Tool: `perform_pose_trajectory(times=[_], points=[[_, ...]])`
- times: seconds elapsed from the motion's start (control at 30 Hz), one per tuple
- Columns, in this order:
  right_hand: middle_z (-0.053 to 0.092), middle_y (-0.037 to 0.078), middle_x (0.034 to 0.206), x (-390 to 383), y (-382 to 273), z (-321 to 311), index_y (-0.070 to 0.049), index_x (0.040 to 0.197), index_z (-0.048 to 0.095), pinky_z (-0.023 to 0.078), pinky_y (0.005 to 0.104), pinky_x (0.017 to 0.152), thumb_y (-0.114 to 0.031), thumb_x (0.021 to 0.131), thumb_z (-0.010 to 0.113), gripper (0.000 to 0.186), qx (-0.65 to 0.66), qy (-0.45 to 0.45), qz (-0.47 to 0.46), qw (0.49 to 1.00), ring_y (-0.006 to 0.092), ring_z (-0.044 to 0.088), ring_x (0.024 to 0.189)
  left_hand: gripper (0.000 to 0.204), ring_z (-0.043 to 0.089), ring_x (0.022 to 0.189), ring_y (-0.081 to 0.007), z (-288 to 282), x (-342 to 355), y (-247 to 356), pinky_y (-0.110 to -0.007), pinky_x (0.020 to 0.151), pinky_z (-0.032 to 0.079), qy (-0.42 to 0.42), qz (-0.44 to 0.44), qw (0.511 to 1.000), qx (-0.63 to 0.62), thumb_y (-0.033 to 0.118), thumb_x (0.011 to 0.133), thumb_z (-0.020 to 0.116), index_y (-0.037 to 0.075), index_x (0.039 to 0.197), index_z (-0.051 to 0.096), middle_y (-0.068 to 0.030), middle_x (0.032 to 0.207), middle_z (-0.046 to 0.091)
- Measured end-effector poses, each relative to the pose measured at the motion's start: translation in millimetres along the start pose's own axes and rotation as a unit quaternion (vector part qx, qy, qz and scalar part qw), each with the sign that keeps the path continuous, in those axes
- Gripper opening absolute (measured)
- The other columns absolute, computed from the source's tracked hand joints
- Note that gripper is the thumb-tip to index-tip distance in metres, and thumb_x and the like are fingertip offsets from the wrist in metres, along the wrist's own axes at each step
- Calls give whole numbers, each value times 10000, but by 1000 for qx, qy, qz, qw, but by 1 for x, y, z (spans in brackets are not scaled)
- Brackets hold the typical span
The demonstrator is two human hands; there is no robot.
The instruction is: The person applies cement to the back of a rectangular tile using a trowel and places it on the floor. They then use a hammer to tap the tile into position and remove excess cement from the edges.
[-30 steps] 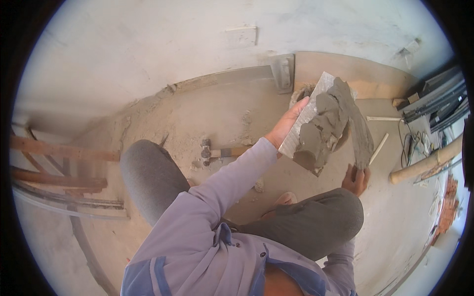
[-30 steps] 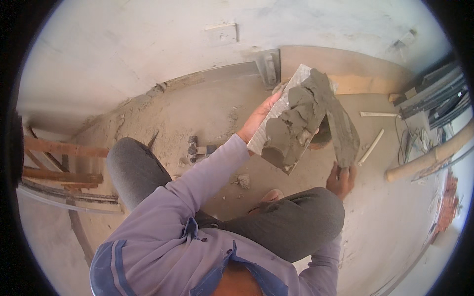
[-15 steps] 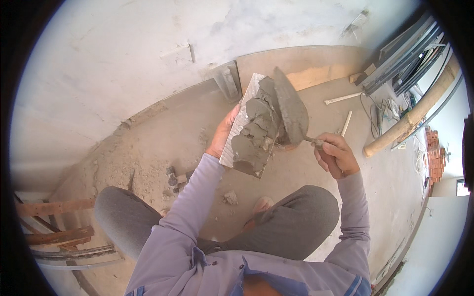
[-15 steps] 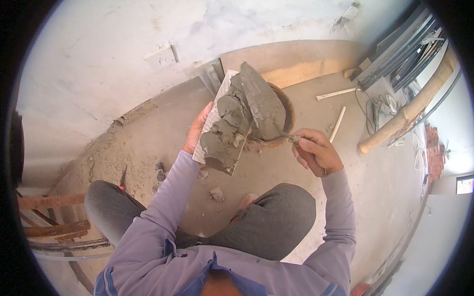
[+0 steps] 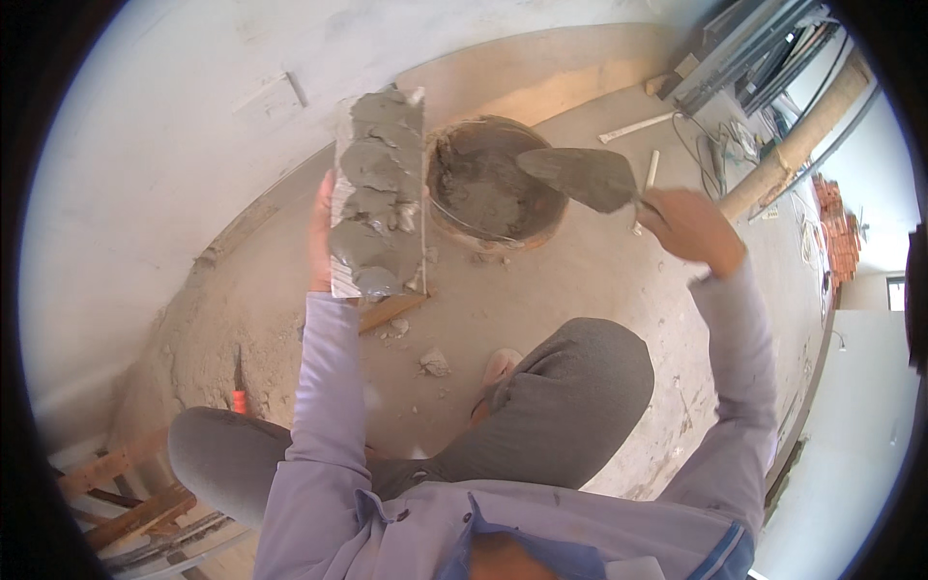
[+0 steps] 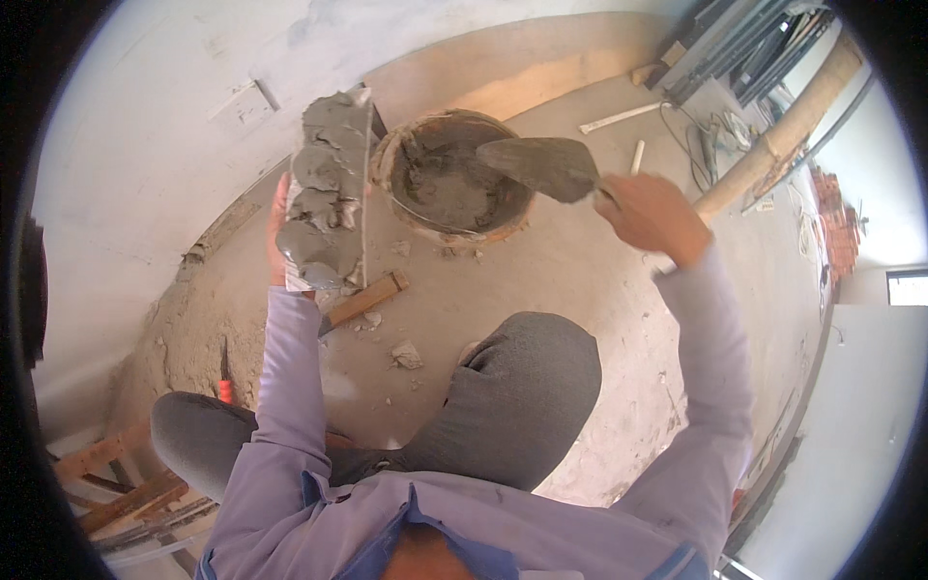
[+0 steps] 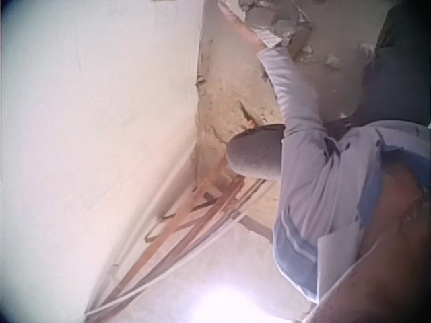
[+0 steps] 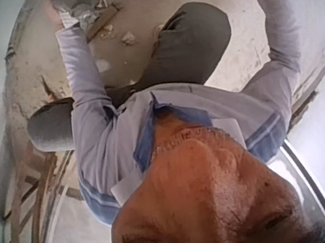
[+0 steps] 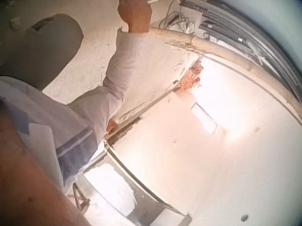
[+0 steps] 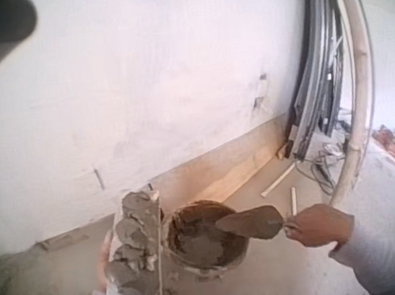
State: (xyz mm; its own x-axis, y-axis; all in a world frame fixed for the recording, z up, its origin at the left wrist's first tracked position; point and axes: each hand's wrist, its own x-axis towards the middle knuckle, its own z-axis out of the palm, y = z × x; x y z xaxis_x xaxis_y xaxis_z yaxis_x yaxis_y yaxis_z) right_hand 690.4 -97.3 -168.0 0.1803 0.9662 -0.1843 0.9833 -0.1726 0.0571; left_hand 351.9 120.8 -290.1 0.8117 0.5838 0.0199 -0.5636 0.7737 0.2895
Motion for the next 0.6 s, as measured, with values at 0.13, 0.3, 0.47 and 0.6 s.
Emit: perform_pose_trajectory(times=[0.13, 0.3, 0.47, 0.6], points=[[706, 169, 798, 77, -27, -2, -48, 762, 701, 552, 452, 686, -160, 804, 624, 143, -178, -95, -18, 979, 347, 701, 790, 467, 609, 1198, -318, 0, 0, 6, -481, 1024, 517, -27, 39, 998, 51, 329, 1073, 368, 38, 1424, 469, -173, 1374, 572], [738, 152, 925, 140, -53, -1, -84, 870, 750, 570, 419, 751, -137, 788, 601, 178, -210, -123, -9, 970, 323, 720, 878, 433, 669, 1063, -268, -28, -8, 11, -443, 910, 572, 64, 77, 992, 81, 349, 1062, 412, 48, 1331, 570, -137, 1240, 657], [729, 145, 1085, 179, -69, 12, -109, 1016, 763, 565, 416, 808, -162, 801, 596, 278, -203, -192, 26, 960, 312, 710, 989, 399, 684, 1000, -217, 0, -21, 9, -380, 850, 592, 161, 28, 985, 49, 323, 1070, 409, 60, 1309, 592, -101, 1188, 679], [730, 147, 1029, 200, -73, 9, -73, 979, 754, 558, 421, 774, -200, 803, 600, 266, -172, -237, 12, 956, 317, 709, 920, 390, 683, 999, -211, -32, -28, 10, -376, 854, 589, 147, 68, 983, 91, 308, 1071, 408, 63, 1316, 587, -90, 1190, 679]])
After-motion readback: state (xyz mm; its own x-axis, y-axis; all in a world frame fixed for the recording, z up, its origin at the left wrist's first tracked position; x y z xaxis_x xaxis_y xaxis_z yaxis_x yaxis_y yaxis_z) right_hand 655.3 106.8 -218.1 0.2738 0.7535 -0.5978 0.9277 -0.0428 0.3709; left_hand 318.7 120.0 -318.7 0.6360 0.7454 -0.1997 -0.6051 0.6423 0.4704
